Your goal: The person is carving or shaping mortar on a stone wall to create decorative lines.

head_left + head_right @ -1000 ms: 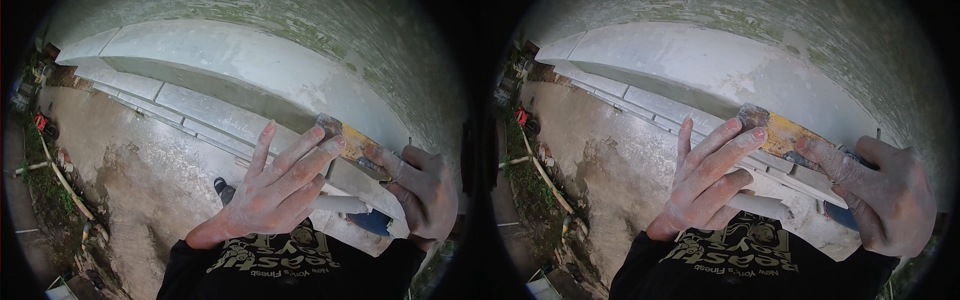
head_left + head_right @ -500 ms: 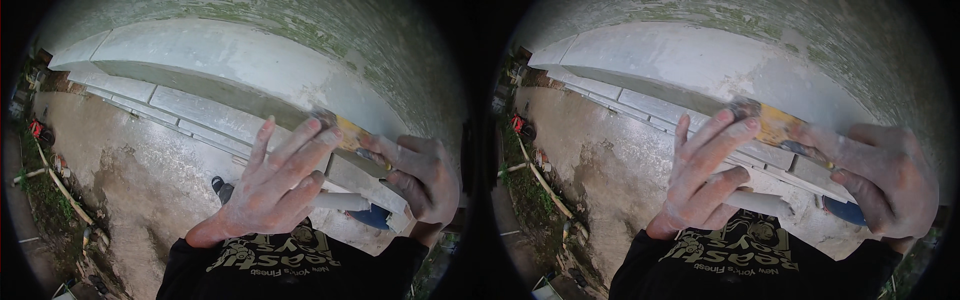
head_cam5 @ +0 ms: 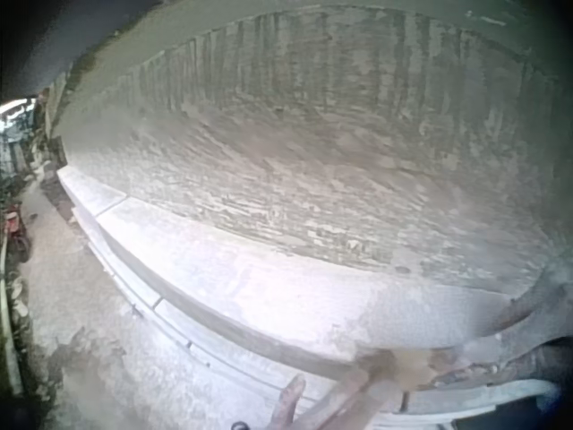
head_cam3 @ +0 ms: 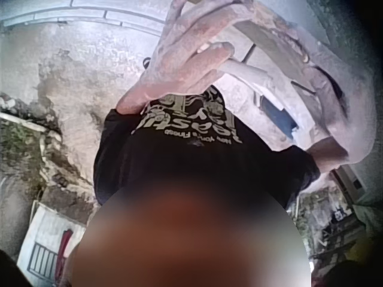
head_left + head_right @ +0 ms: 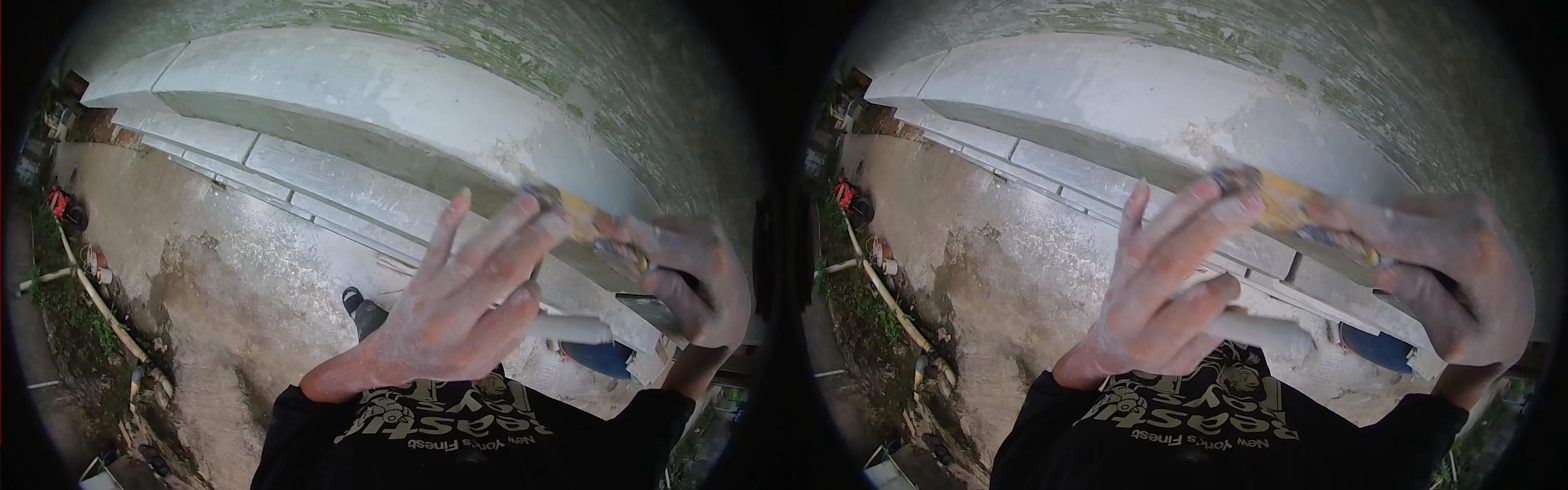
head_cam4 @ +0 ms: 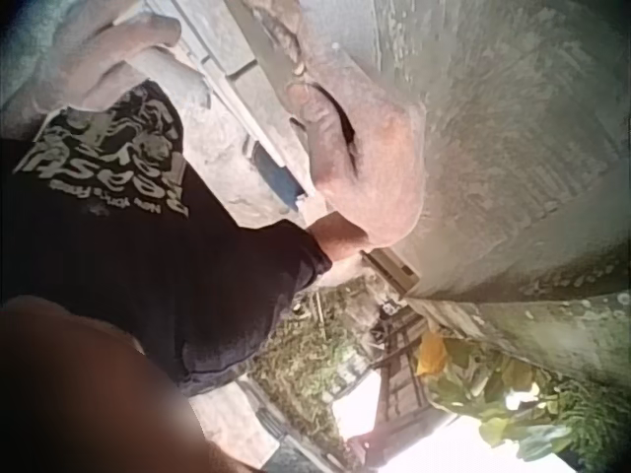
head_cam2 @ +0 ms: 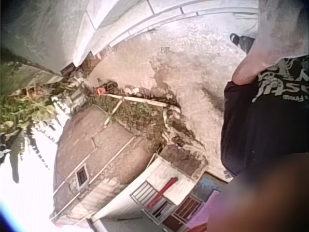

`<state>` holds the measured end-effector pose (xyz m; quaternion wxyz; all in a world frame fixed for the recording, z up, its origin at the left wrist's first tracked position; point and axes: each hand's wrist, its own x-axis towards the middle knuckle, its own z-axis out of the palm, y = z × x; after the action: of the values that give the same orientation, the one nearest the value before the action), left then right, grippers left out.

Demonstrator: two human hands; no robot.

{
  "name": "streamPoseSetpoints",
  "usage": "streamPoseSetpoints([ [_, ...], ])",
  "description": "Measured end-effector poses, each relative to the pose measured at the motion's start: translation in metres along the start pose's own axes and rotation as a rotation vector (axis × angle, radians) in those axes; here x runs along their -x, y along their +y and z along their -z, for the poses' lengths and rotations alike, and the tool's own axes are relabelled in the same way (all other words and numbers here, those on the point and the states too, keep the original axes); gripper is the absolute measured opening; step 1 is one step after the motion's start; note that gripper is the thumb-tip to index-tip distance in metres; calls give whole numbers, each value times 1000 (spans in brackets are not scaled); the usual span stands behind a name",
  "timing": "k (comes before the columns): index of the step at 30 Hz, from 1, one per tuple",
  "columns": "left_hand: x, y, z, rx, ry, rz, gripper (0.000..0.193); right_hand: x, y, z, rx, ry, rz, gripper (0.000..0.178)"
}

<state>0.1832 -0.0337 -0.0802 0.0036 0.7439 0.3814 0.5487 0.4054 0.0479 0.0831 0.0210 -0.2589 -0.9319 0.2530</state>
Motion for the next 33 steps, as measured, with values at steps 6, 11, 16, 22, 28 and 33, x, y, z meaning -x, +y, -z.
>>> streamPoseSetpoints([
  [6, -2, -3, 8, -120, -17, 85, 19, -10, 1, 0, 87, 28, 30, 49],
  [11, -4, 0, 5, -118, -76, 33, 20, -7, 0, 0, -75, 58, 62, 48],
  [16, -4, -5, 15, -153, -49, 72, 19, -18, -11, 0, 132, -11, -5, 49],
  [22, -8, 0, 13, -96, -83, -1, 13, -16, -23, -5, 111, 62, -37, 51],
  [28, -9, -4, 15, -100, -28, 113, 14, -9, -19, -3, 164, -14, -54, 54],
  [33, -13, -6, 15, -97, -67, 57, 17, -26, -27, -9, 143, 12, -24, 54],
])
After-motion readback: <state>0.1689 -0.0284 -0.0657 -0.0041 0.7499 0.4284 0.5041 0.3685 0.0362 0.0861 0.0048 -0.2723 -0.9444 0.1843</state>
